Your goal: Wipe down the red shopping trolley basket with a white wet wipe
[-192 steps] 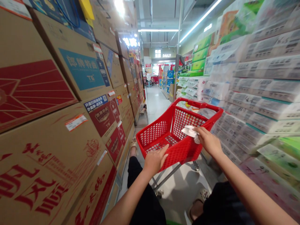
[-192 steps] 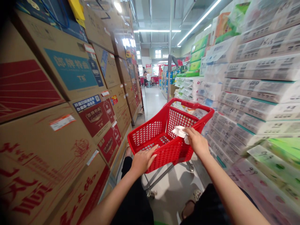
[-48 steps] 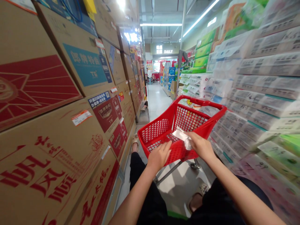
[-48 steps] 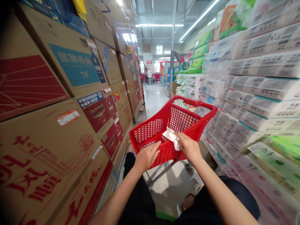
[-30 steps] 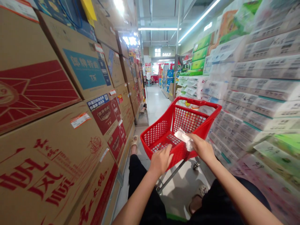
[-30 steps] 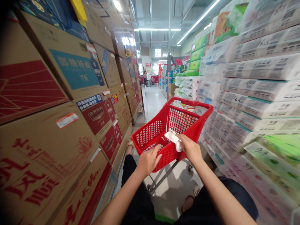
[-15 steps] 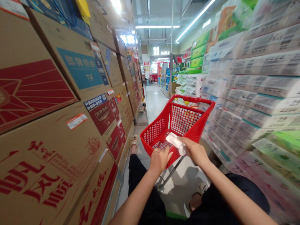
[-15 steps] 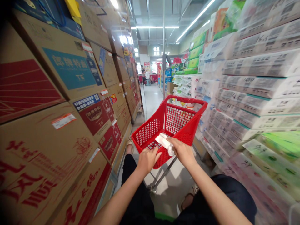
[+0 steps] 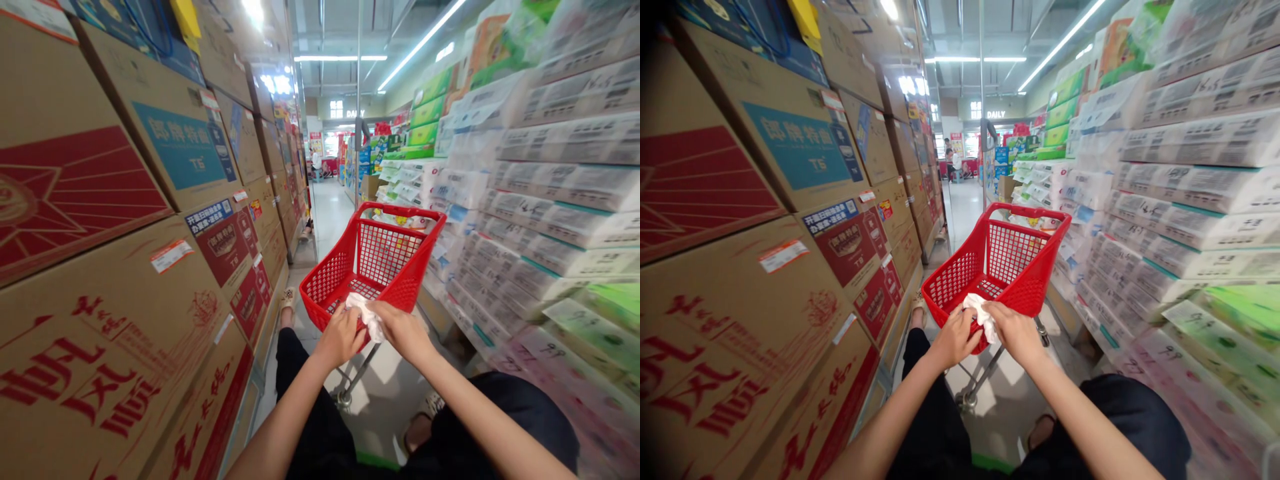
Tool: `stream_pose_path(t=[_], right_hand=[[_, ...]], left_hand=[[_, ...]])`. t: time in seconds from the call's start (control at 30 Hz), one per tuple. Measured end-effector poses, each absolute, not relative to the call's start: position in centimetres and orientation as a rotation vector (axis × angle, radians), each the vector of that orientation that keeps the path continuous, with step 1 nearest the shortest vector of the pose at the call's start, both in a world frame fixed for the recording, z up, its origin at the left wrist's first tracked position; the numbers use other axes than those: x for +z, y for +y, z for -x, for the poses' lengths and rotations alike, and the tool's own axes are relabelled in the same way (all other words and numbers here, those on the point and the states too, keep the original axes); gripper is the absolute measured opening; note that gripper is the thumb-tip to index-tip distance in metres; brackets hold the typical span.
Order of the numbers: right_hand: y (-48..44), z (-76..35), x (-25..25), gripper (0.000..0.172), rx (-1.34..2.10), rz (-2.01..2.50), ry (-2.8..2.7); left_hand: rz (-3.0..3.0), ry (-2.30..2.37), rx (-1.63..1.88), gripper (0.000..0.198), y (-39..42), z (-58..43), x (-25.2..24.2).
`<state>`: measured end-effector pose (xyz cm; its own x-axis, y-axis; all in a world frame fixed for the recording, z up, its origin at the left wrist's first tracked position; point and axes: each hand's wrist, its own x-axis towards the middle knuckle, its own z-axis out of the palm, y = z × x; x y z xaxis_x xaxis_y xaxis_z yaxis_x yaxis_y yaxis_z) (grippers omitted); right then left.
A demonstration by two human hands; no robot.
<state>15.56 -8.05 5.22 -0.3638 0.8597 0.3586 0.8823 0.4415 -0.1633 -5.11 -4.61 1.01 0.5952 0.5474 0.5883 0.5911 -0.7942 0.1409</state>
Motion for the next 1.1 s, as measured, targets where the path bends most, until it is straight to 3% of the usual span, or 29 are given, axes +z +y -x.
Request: stream_pose_path(t=[0.27,0.53,0.7,0.87,1.1], right_hand=[[-6.2,-17.2,6.3,0.046,-0.19,1.682,-2.191],[-9.8,-15.3,4.5,0.043,-0.085,1.436,-2.314],[-9.1,-19.3,5.5,0.044,-0.067,1.594,-2.207],[-9.6,-20.3,5.3,0.042,-0.18,1.769,-2.079],[-11.5,-17.5,3.7,0.044,-0.261,1.737,-2.117]], left_hand=[[2.551,-1.19,-0.881,0.041,-3.1,7.7,0.4],[2.525,-1.238,-0.851,0.045,-4.2,4.5,0.3],[2.618,-1.061,-0.882,0.042,-3.5,5.8,0.5],[2.486,-1.197,-0.892,0.023,-2.2,7.0,0.4],[2.49,-1.253,-0.856,0.022,-3.0,3.5,0.3]])
